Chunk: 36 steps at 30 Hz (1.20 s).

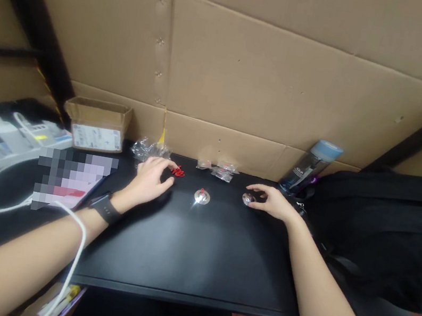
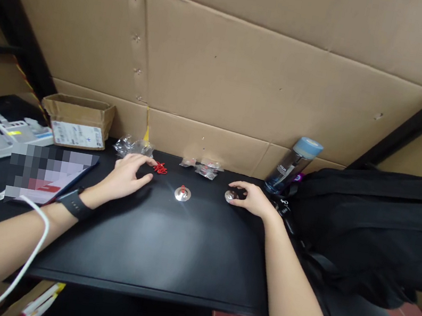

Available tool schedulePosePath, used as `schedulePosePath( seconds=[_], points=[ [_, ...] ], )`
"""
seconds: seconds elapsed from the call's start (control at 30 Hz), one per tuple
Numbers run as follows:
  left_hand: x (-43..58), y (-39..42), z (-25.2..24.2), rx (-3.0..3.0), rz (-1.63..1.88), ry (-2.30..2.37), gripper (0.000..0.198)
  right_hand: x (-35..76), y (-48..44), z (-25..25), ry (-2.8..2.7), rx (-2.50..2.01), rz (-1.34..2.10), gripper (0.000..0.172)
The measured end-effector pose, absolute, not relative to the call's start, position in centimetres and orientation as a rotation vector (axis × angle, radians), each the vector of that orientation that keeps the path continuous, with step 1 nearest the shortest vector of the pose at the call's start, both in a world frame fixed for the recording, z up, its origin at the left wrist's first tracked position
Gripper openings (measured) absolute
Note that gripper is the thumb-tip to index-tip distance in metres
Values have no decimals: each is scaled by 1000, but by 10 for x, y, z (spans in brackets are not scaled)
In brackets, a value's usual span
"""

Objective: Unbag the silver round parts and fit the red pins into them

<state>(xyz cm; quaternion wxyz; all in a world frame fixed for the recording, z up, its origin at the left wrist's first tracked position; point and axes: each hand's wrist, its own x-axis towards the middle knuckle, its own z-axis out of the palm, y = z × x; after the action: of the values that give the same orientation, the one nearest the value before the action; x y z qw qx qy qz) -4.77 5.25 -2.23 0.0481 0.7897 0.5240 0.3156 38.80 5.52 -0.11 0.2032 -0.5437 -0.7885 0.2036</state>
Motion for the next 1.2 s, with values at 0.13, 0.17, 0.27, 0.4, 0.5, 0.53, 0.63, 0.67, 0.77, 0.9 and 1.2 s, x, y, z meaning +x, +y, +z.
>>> schedulePosePath(
  seconds=[0.13, 0.17, 0.27, 0.4, 0.5, 0.53, 0.63, 0.67, 0.77, 0.9, 1.2],
  points=[
    [-47, 52, -22, 2404, 957, 1585, 28, 387, 55, 0, -2227, -1520, 646, 45],
    [-46, 51, -21, 2401, 960, 1583, 27, 387, 55, 0, -2225, -1520, 651, 45],
    [-46, 50, -20, 2392, 968, 1577, 27, 388, 57, -1, -2230, -1512, 657, 42],
    [-45, 50, -20, 2379, 972, 1575, 27, 389, 58, -3, -2216, -1525, 578, 41],
    [-45, 50, -20, 2384, 963, 1576, 28, 388, 58, -5, -2215, -1528, 580, 50],
    [-45, 50, -20, 2386, 961, 1575, 27, 388, 58, -5, -2218, -1527, 601, 50],
    [-45, 50, -20, 2385, 963, 1574, 27, 387, 58, -5, -2210, -1530, 633, 48],
    [-45, 50, -21, 2386, 964, 1574, 27, 387, 58, -5, -2210, -1529, 638, 48],
    [-46, 50, -21, 2388, 965, 1574, 28, 386, 58, -3, -2217, -1518, 665, 47],
    [-46, 51, -22, 2384, 971, 1566, 27, 386, 58, -2, -2213, -1506, 688, 47],
    [-46, 50, -21, 2386, 969, 1569, 26, 387, 56, 0, -2273, -1490, 648, 38]
  ],
)
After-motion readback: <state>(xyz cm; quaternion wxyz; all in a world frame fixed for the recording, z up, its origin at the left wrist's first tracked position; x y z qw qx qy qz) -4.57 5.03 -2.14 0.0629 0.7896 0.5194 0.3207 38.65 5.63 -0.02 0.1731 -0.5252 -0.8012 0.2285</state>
